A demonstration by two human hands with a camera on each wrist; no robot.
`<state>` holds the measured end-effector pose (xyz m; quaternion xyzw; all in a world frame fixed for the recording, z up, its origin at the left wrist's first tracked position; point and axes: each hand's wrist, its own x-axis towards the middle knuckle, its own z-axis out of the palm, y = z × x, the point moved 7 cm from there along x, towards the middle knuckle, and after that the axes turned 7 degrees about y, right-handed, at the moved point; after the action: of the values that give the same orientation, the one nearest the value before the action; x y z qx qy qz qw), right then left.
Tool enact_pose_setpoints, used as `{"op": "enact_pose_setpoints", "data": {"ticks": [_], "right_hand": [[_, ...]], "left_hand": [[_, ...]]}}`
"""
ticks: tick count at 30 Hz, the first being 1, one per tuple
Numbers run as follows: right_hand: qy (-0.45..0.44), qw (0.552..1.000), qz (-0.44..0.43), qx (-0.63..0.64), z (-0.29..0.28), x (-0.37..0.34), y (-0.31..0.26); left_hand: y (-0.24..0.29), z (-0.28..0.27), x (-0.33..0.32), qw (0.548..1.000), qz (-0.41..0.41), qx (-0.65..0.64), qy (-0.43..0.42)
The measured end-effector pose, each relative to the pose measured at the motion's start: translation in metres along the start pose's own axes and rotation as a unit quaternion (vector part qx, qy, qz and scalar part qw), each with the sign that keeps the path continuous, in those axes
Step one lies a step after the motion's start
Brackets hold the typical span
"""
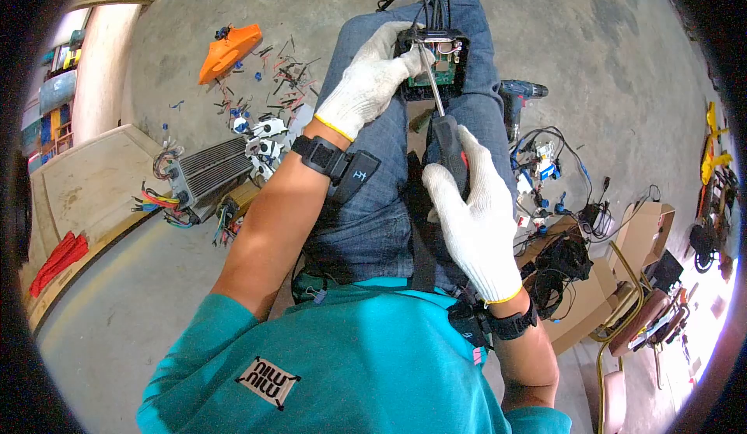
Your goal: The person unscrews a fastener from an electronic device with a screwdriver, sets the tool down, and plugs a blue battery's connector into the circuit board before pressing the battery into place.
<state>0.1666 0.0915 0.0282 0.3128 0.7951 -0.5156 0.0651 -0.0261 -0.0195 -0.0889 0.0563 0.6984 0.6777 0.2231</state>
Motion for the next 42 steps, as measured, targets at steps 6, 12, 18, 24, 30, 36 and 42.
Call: {"op": "enact_pose_setpoints", "data": {"ticks": [6,12,18,24,30,36,42], "right_hand": [[-0.014,0.998,0.052,0.029,0.002,-0.002,0.0],[-0.008,0.999,0.037,0.026,0.001,-0.001,-0.003],[0.003,1.0,-0.004,-0.009,-0.001,0.002,0.002],[0.007,1.0,-0.013,-0.009,-0.002,0.001,-0.003],[0.004,1.0,-0.019,-0.021,-0.003,0.001,-0.002],[-0.035,0.984,0.166,0.051,0.0,-0.005,-0.008],[0.006,1.0,-0.005,-0.019,-0.004,0.002,0.001]], "left_hand": [[0.005,0.002,-0.003,1.0,-0.009,-0.012,-0.005],[0.001,0.001,-0.001,1.0,0.007,0.003,-0.005],[0.002,0.002,-0.002,1.0,-0.011,-0.006,-0.007],[0.008,0.003,-0.005,1.0,-0.015,-0.008,-0.007],[0.009,0.003,-0.006,0.999,-0.019,-0.033,-0.008],[0.009,0.003,-0.005,1.0,-0.021,-0.022,-0.005],[0.012,0.002,-0.006,1.0,-0.017,-0.002,-0.003]]}}
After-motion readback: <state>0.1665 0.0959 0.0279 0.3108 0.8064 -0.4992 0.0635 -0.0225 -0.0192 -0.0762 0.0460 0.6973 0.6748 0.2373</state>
